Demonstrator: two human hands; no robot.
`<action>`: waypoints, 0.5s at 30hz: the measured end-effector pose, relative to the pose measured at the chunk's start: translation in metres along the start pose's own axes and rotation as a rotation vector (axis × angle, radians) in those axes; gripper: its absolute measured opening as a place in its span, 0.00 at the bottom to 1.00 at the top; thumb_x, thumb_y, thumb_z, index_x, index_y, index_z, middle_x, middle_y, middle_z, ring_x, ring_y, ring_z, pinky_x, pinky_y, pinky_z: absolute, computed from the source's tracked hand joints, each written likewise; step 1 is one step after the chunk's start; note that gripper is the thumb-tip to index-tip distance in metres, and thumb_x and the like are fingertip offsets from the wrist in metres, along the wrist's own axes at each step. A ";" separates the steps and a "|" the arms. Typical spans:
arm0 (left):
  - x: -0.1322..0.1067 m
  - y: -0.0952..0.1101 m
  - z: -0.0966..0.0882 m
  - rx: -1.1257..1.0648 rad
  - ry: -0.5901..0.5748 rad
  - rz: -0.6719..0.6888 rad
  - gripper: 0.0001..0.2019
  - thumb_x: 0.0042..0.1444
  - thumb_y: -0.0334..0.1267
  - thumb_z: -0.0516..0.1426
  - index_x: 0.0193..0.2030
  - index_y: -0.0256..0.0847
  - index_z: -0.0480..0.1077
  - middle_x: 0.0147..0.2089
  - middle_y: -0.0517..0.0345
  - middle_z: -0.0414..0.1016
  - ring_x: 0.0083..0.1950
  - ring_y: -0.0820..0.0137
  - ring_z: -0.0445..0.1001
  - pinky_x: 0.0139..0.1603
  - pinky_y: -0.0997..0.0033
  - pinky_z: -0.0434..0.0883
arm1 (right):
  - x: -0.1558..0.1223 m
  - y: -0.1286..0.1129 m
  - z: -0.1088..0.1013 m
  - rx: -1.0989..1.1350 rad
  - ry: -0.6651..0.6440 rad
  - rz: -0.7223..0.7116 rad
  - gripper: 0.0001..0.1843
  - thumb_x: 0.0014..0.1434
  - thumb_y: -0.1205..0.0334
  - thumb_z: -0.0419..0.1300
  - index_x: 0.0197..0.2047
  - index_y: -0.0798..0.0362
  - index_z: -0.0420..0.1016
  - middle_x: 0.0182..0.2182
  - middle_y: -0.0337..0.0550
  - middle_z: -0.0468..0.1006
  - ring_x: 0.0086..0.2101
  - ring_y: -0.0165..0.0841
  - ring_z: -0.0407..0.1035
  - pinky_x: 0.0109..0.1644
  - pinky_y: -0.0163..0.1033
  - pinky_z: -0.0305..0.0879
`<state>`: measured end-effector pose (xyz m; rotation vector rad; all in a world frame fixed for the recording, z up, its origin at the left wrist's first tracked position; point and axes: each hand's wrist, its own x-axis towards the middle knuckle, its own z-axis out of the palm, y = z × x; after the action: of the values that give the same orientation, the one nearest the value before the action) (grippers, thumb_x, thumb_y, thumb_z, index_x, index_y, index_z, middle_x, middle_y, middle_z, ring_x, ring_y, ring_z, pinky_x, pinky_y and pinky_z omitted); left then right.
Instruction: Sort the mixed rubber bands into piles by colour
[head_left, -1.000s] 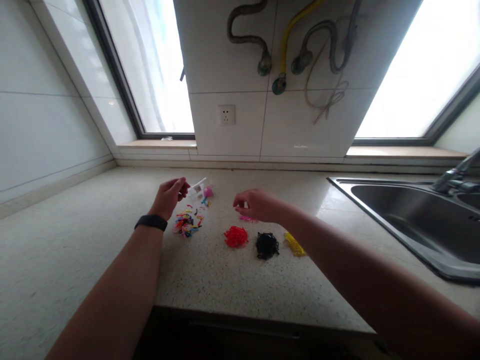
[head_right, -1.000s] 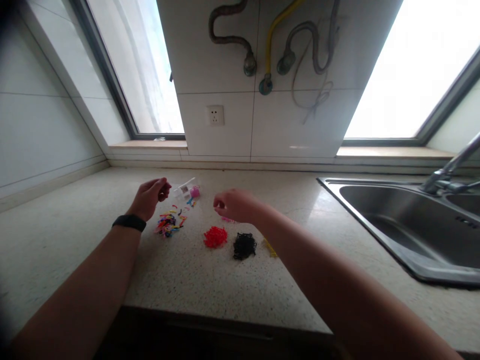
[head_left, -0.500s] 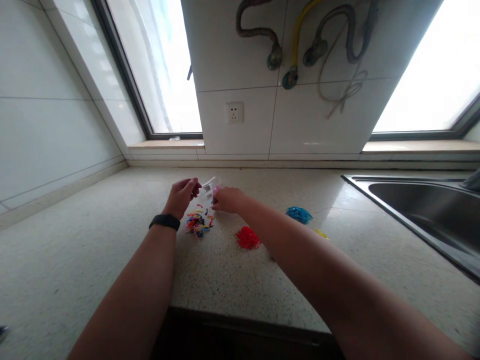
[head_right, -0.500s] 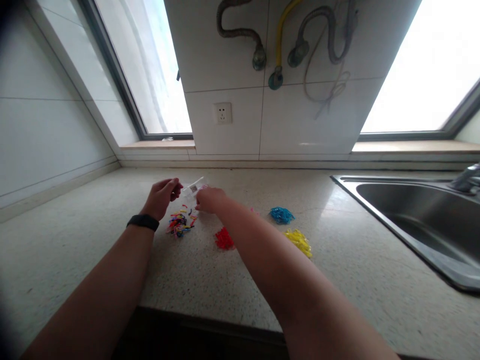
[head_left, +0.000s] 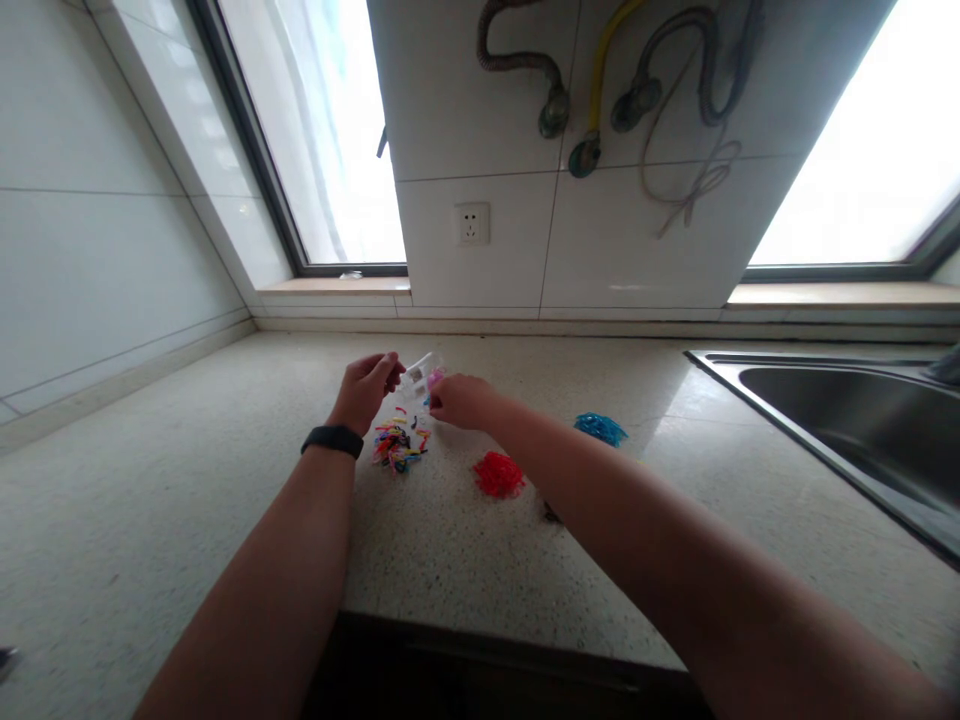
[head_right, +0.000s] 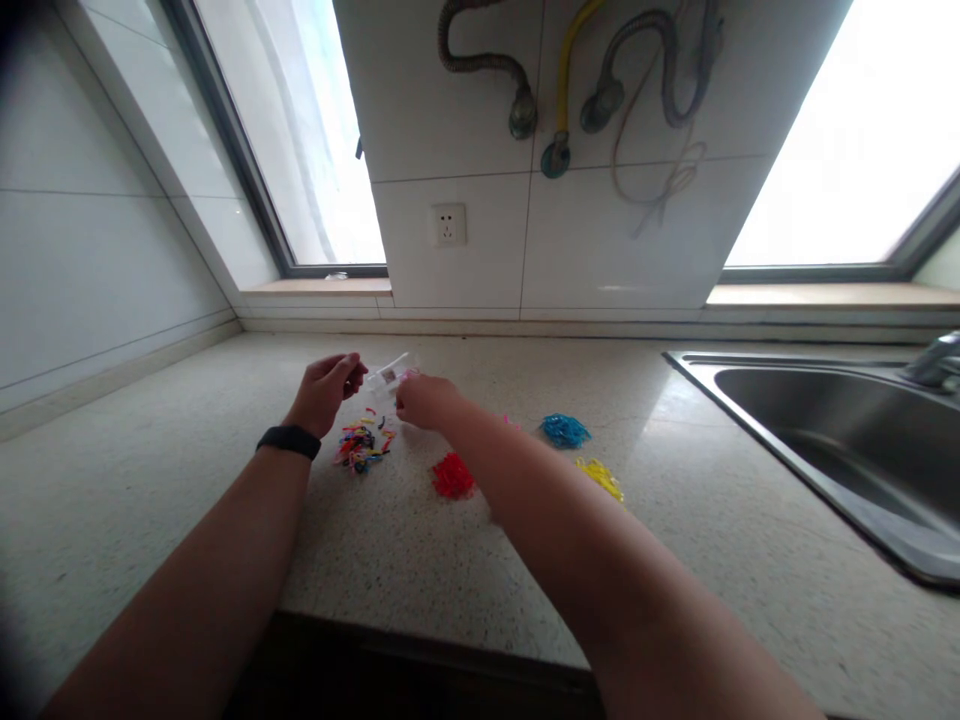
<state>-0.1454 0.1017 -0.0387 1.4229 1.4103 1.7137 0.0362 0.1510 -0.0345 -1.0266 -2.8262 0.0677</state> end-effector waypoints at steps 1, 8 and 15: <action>0.000 0.000 0.000 -0.005 -0.004 0.001 0.16 0.57 0.47 0.58 0.27 0.37 0.74 0.22 0.59 0.69 0.23 0.76 0.65 0.24 0.76 0.63 | -0.004 0.003 -0.004 0.012 0.011 -0.011 0.13 0.62 0.56 0.60 0.44 0.50 0.83 0.43 0.47 0.83 0.41 0.38 0.76 0.40 0.36 0.65; -0.001 -0.002 0.002 0.010 -0.083 0.036 0.15 0.58 0.45 0.58 0.27 0.37 0.75 0.23 0.59 0.69 0.24 0.76 0.65 0.25 0.76 0.63 | -0.058 0.042 -0.045 0.490 0.183 0.002 0.11 0.60 0.60 0.63 0.38 0.58 0.83 0.29 0.42 0.81 0.29 0.28 0.70 0.33 0.33 0.60; -0.002 -0.006 0.005 0.117 -0.131 0.089 0.16 0.58 0.46 0.58 0.27 0.37 0.76 0.22 0.59 0.70 0.24 0.75 0.66 0.26 0.75 0.63 | -0.145 0.084 -0.062 0.882 0.355 0.209 0.16 0.54 0.49 0.66 0.36 0.54 0.81 0.23 0.38 0.72 0.23 0.26 0.58 0.25 0.35 0.54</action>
<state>-0.1420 0.1041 -0.0456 1.6518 1.4148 1.5816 0.2080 0.1220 0.0038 -0.9546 -1.9925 0.9425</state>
